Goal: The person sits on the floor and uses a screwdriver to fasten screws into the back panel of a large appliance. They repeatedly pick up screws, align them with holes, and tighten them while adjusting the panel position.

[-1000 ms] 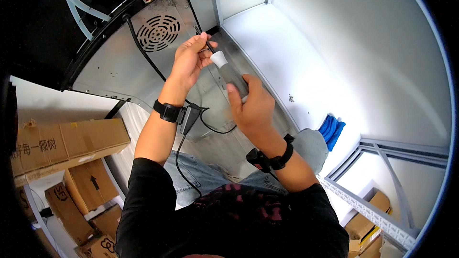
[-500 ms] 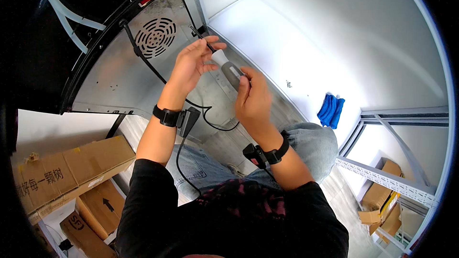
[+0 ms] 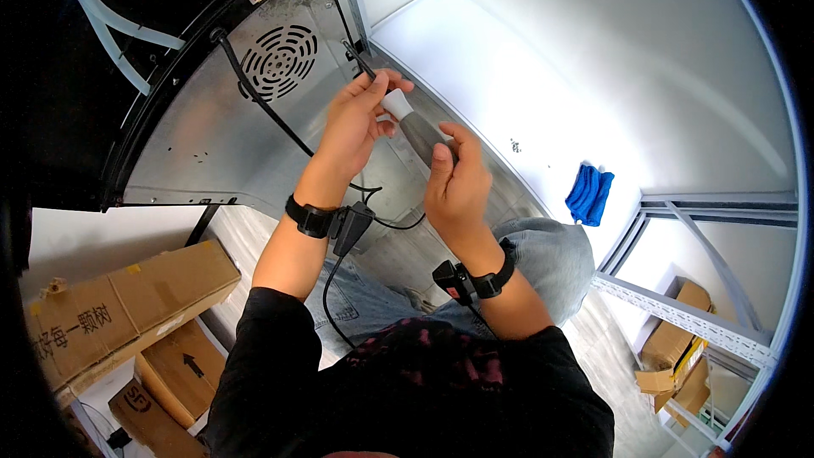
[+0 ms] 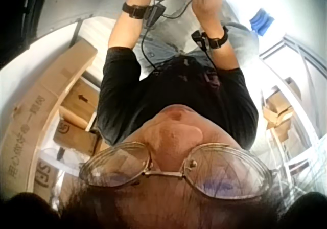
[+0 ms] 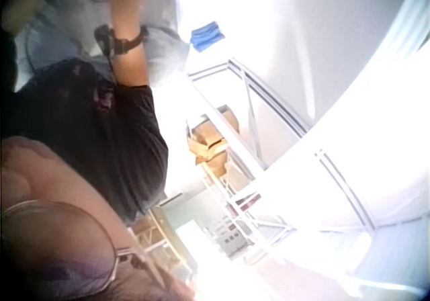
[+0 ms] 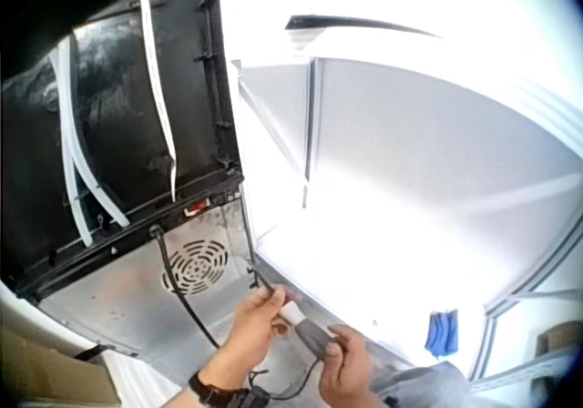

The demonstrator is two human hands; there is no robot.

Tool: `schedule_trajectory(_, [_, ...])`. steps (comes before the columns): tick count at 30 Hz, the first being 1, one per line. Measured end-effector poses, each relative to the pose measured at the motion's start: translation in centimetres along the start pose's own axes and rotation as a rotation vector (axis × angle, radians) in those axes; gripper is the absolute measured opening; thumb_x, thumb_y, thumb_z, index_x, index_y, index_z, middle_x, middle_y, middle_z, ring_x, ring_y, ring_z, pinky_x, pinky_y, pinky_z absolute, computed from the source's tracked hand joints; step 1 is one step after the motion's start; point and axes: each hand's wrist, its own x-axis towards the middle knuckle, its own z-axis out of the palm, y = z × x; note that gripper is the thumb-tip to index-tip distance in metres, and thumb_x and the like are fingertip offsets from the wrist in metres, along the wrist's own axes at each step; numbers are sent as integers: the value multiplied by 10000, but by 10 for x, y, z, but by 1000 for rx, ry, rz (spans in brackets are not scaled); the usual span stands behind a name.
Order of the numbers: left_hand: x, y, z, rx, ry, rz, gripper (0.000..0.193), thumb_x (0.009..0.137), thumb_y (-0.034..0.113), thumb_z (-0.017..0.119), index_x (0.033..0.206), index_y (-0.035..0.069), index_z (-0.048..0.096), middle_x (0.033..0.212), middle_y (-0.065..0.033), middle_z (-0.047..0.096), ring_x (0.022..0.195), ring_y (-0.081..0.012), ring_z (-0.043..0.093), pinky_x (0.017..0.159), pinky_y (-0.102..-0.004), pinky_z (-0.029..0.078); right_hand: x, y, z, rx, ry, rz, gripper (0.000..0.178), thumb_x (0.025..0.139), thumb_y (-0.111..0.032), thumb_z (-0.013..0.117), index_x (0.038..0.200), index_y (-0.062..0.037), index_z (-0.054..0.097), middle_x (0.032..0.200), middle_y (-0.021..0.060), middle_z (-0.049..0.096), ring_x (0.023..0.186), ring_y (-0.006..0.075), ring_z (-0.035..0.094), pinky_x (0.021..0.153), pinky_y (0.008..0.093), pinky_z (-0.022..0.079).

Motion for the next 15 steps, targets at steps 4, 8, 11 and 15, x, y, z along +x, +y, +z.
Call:
schedule_trajectory(4, [0, -3, -7, -124, -114, -25, 216, 989, 232, 433, 956, 66, 567, 964, -83, 666, 623, -84, 497, 567, -238, 429, 7, -3, 1, 58, 48, -105, 331, 896, -147, 588, 1148, 21, 455, 769, 116, 557, 662, 209, 562, 621, 285, 454])
schedule_trajectory(8, [3, -3, -7, -85, -94, -18, 220, 988, 224, 428, 948, 61, 571, 962, -87, 667, 605, -82, 490, 554, -232, 415, 13, 6, 6, -116, 222, -572, 325, 923, -190, 556, 1152, 16, 454, 647, 91, 543, 549, 205, 550, 554, 276, 446])
schedule_trajectory(11, [5, -6, -8, -40, -29, -40, 224, 991, 222, 419, 953, 60, 569, 965, -95, 671, 584, -75, 477, 541, -221, 406, 3, -1, 1, -15, 59, -209, 393, 877, -208, 618, 1151, 17, 448, 762, 135, 572, 626, 239, 578, 594, 310, 462])
schedule_trajectory(15, [-3, 6, -2, -129, -116, -47, 217, 991, 227, 431, 958, 61, 566, 969, -98, 674, 562, -70, 466, 511, -201, 385, 2, -8, -5, 46, -92, 44, 459, 831, -207, 672, 1159, 17, 442, 911, 188, 596, 698, 266, 602, 616, 339, 476])
